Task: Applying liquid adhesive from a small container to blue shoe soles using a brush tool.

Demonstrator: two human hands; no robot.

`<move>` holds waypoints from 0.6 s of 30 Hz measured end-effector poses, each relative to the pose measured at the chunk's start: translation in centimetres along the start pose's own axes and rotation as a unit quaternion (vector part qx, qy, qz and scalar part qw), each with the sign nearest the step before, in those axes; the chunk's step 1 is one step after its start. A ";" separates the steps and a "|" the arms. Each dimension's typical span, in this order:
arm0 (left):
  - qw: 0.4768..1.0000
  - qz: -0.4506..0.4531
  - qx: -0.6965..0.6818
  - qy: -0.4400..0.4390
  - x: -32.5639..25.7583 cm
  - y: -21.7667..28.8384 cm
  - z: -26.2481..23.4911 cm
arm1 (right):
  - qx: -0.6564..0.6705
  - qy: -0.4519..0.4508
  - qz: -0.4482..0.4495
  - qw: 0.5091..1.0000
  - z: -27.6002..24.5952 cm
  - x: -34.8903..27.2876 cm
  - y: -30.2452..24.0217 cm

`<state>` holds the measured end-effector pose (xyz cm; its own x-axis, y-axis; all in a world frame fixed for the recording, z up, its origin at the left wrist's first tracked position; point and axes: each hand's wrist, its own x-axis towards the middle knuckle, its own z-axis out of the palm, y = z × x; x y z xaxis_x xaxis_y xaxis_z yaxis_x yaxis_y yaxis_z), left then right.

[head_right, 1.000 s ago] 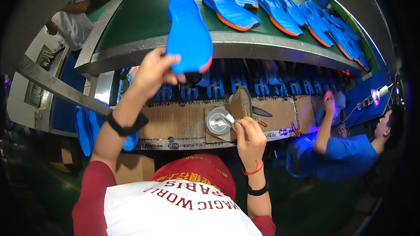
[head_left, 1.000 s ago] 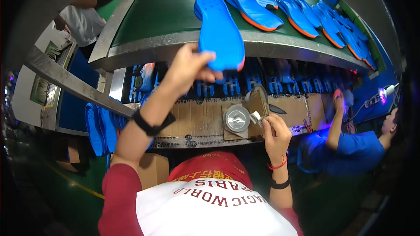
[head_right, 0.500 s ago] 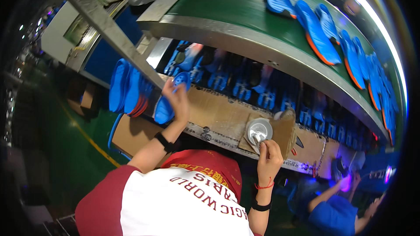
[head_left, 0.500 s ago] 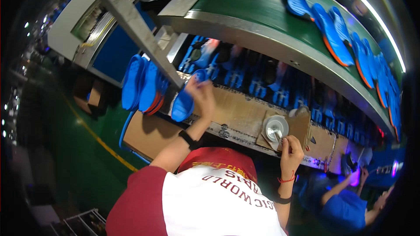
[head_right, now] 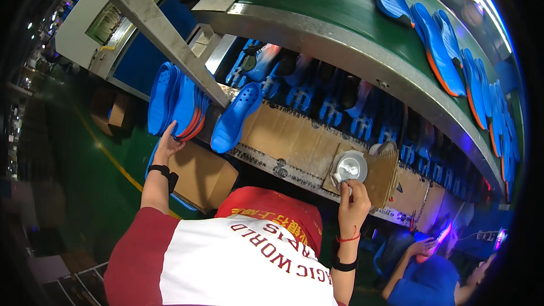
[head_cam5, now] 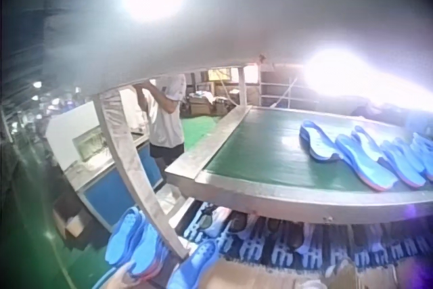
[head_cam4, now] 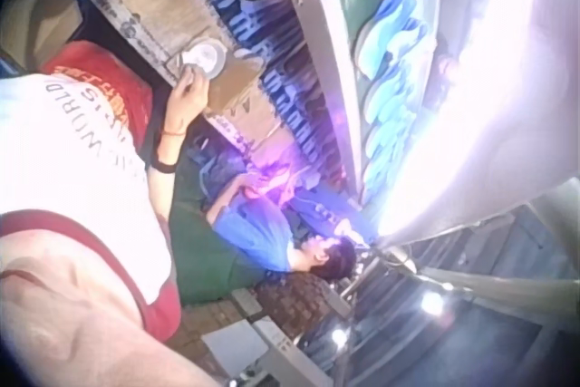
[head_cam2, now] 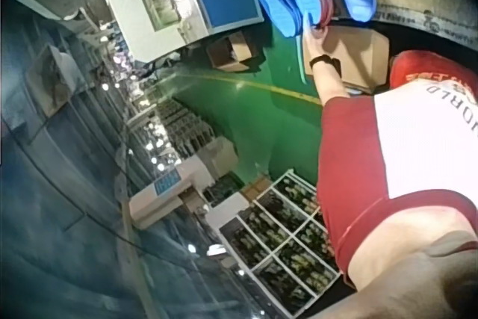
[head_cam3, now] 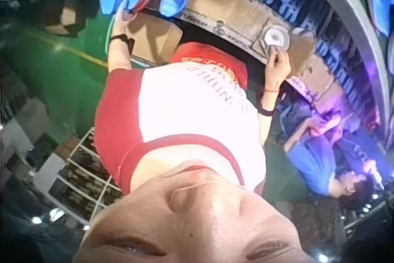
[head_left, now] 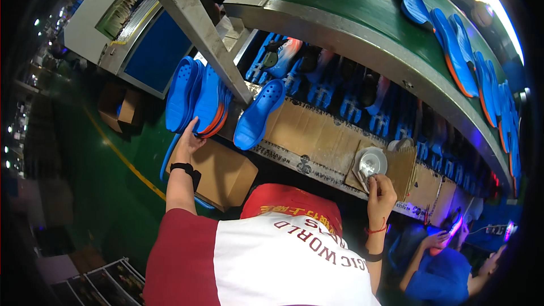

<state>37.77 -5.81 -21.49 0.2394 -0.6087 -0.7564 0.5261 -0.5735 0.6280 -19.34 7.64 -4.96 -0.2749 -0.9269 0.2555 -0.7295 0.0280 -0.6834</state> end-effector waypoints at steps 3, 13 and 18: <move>0.994 -0.039 0.034 -0.094 0.2 0.6 0.7 | -0.008 -0.024 0.026 0.999 0.5 0.1 0.4; 0.984 0.079 -0.041 -0.156 -12.3 -11.1 -3.7 | -0.002 -0.035 0.045 0.998 0.6 0.3 2.0; 0.971 0.004 0.034 -0.238 -17.0 -13.3 1.7 | 0.000 -0.029 0.056 0.998 0.0 0.0 3.9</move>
<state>25.33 11.26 -16.65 -0.1705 -0.7882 -0.5913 0.4660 -0.5932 0.6564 -22.18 7.71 -7.65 -0.3170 -0.9384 0.1373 -0.6959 0.1318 -0.7059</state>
